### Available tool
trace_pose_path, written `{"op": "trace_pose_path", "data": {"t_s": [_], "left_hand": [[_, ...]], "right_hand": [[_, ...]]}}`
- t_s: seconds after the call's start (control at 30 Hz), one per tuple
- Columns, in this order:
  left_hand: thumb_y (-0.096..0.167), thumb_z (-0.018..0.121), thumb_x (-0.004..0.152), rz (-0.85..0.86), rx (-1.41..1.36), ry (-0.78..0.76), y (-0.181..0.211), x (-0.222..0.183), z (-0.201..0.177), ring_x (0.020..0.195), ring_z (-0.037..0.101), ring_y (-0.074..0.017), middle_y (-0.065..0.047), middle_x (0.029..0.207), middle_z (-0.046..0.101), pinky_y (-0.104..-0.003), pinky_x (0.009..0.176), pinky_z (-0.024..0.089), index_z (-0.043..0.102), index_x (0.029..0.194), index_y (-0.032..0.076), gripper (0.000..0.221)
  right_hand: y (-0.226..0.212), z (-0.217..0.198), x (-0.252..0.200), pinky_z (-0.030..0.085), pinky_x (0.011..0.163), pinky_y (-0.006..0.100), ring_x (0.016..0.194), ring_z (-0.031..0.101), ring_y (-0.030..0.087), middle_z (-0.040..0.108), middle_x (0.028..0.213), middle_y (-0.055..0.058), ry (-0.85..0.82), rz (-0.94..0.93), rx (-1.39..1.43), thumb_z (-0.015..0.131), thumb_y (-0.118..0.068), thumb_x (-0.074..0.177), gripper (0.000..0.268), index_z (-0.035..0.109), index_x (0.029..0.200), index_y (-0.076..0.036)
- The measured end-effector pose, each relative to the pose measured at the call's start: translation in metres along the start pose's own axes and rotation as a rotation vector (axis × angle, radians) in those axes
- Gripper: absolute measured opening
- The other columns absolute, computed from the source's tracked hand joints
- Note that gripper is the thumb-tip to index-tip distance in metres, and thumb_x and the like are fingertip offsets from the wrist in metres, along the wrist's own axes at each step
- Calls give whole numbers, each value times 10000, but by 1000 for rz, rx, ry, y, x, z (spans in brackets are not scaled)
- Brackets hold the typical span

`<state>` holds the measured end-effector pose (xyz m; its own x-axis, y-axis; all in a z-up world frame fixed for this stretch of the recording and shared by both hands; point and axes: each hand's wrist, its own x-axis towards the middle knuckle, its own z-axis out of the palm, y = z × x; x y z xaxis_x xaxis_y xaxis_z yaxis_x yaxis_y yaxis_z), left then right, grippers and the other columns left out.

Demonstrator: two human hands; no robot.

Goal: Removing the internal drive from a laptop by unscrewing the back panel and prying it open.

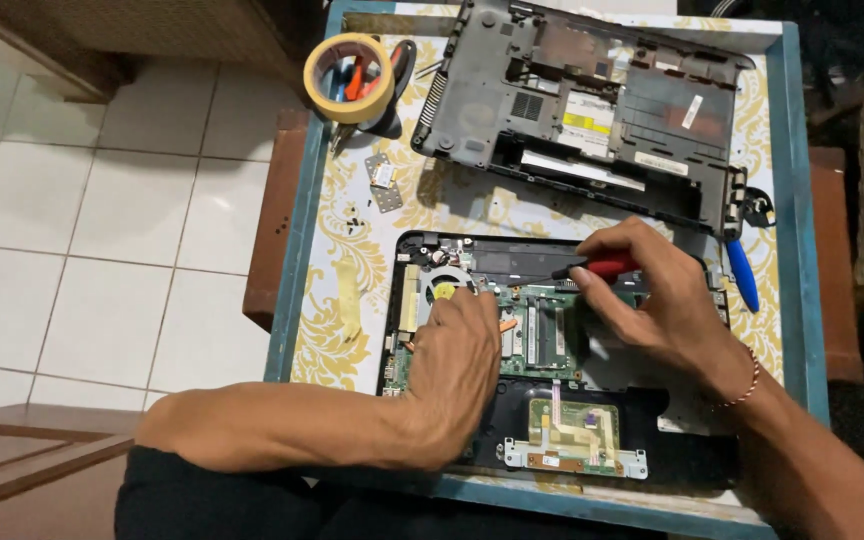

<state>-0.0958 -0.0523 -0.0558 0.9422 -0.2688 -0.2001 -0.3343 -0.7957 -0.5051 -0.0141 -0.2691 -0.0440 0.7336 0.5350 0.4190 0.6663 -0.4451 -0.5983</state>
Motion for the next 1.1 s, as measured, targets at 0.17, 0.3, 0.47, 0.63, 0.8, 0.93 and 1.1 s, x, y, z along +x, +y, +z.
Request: {"op": "trace_pose_path", "data": {"t_s": [0.17, 0.3, 0.47, 0.63, 0.8, 0.93, 1.1], "left_hand": [[215, 339, 1145, -1, -22, 22, 6, 2, 8, 544, 318, -42, 53, 702, 425, -193, 373, 295, 506, 908, 140, 299], [205, 349, 1144, 52, -93, -11, 6, 3, 12, 549, 329, -56, 32, 706, 445, -206, 369, 312, 519, 897, 116, 313], [241, 503, 1071, 214, -179, 153, -22, 1, -10, 692, 504, -138, -32, 840, 555, -259, 458, 450, 574, 993, 132, 152], [148, 639, 963, 400, -179, 138, -36, 8, -14, 827, 555, -190, -65, 951, 623, -292, 529, 447, 620, 1054, 122, 97], [158, 681, 976, 451, -165, 103, -40, 13, -13, 789, 513, -153, -52, 903, 605, -266, 521, 451, 675, 1082, 74, 136], [101, 649, 956, 426, -123, 145, -41, 9, -15, 781, 502, -154, -50, 892, 592, -276, 540, 453, 662, 1043, 93, 88], [137, 652, 973, 425, -102, 104, -45, 10, -13, 818, 506, -146, -56, 964, 574, -232, 494, 472, 647, 1099, 83, 137]], "right_hand": [[4, 2, -2, 627, 808, 265, 872, 692, 237, 660, 1028, 172, -29, 41, -14, 677, -97, 946, 243, 592, 1140, 23], [5, 3, -4, 622, 804, 270, 880, 696, 235, 667, 1036, 164, -36, 92, -21, 675, -110, 946, 251, 590, 1149, 10], [7, 3, -3, 626, 810, 265, 884, 701, 233, 668, 1043, 162, -27, 63, -31, 684, -107, 943, 263, 583, 1154, 12], [8, 3, -3, 624, 813, 274, 891, 700, 234, 669, 1046, 154, -31, 65, -50, 685, -123, 942, 276, 581, 1164, 2], [12, 4, -5, 632, 820, 277, 896, 707, 238, 669, 1055, 153, -29, 85, -68, 680, -125, 948, 260, 584, 1156, -1], [10, 4, -5, 622, 813, 279, 887, 699, 230, 669, 1042, 151, -22, 71, -67, 685, -117, 943, 252, 587, 1145, -3], [9, 4, -3, 630, 808, 269, 879, 698, 231, 666, 1033, 158, -47, 78, -54, 687, -114, 938, 249, 591, 1135, 5]]}}
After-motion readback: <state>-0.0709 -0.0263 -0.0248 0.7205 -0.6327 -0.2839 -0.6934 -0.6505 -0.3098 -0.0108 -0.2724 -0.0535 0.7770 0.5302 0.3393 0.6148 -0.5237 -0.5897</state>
